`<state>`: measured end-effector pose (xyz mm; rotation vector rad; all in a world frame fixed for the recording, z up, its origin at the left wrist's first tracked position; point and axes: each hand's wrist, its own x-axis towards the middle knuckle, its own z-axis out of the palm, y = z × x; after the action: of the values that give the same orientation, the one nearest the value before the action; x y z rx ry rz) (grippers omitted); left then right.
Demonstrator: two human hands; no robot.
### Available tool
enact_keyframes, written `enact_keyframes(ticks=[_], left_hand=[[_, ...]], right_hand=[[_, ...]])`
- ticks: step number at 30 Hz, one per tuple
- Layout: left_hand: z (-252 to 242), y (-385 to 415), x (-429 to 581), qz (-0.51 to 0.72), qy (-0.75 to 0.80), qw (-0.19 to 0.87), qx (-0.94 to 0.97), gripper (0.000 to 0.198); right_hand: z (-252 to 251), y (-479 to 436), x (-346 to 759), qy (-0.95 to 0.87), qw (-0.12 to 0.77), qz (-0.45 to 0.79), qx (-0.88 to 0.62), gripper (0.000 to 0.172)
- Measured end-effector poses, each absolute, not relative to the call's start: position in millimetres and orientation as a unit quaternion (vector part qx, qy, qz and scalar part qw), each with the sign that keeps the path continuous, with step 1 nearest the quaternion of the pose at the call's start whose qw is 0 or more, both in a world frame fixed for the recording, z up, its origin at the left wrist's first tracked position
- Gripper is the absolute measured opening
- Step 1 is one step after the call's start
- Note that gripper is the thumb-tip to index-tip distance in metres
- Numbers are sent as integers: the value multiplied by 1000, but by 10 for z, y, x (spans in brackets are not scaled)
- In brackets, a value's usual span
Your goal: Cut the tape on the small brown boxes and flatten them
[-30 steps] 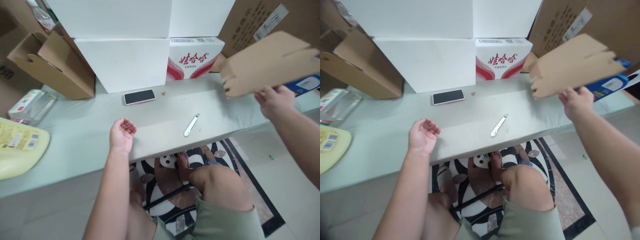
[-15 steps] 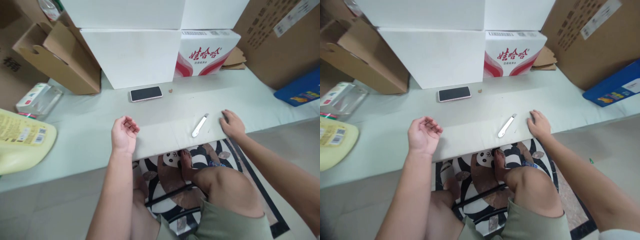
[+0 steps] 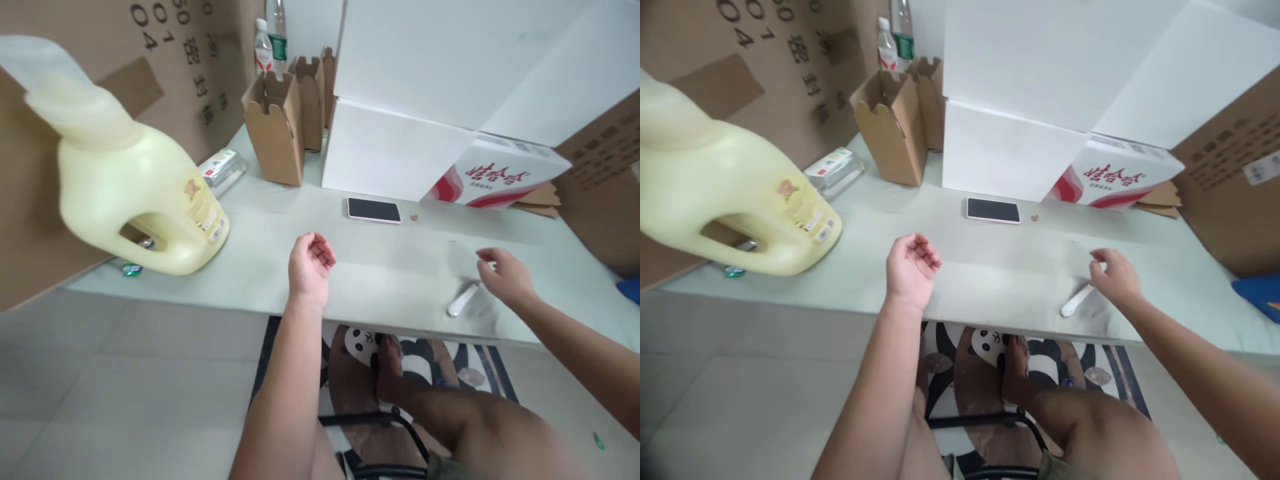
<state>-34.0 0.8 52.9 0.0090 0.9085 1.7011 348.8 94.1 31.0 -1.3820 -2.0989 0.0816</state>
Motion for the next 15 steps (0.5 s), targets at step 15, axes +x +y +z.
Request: enact_keyframes(ticks=[15], left_hand=[[567, -2, -592, 738, 382, 555, -32, 15]], right_hand=[[1323, 2044, -874, -913, 127, 6, -389, 32]])
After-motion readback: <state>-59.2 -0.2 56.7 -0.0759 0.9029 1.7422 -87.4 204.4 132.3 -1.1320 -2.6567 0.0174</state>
